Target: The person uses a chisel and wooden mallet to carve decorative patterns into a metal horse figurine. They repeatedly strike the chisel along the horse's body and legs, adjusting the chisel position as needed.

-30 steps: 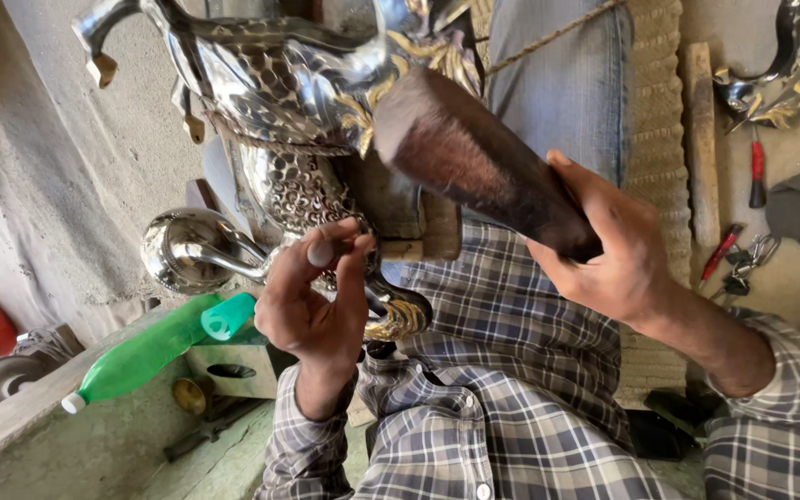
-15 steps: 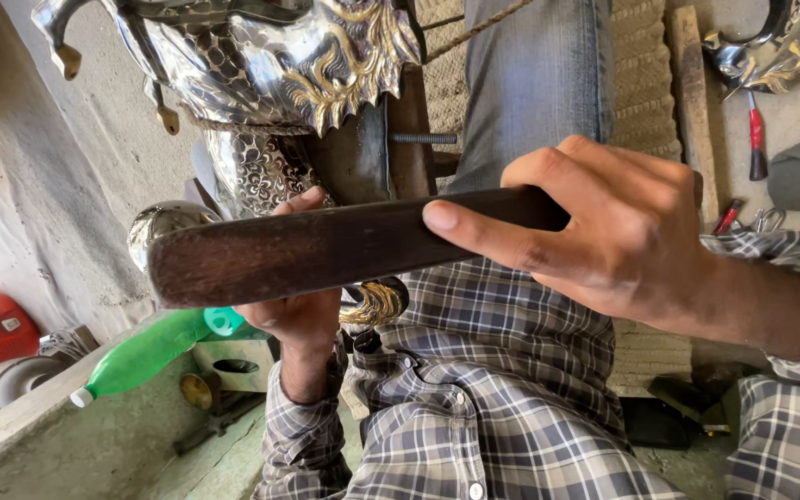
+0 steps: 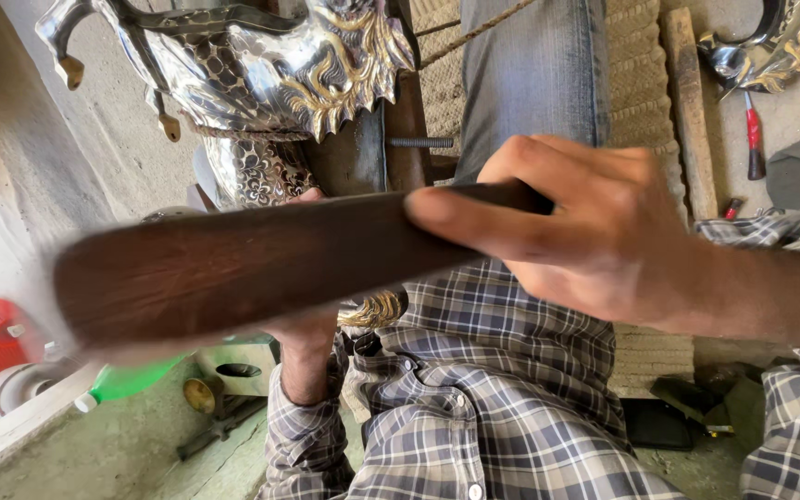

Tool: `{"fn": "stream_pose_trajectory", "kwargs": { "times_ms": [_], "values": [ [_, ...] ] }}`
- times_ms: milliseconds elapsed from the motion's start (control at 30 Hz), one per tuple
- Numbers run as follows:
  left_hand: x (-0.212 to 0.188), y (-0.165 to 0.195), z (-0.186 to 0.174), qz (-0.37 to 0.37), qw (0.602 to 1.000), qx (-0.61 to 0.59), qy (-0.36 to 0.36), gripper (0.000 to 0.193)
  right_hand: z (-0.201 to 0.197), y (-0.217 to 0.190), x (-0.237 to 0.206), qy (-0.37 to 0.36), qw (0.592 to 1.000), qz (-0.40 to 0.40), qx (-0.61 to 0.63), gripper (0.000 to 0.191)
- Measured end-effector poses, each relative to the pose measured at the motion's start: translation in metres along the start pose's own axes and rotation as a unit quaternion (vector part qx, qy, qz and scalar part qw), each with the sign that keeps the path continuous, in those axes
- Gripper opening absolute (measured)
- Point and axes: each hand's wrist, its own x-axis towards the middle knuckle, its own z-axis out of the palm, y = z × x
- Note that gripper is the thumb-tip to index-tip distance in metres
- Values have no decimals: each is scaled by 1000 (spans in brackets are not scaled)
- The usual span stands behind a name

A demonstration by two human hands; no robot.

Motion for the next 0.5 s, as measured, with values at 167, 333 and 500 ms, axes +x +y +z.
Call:
{"fn": "stream_pose_trajectory", "kwargs": {
  "times_ms": [167,333,500],
  "values": [
    [7,10,-2,98,977,181,53,29,-3,4,-2,-54,993,14,-104,75],
    [13,18,-1,122,981,147,32,23,-2,6,-3,-54,991,9,-118,79],
    [20,23,0,131,983,127,14,21,0,11,-7,-52,992,14,-111,77]
  ]
}}
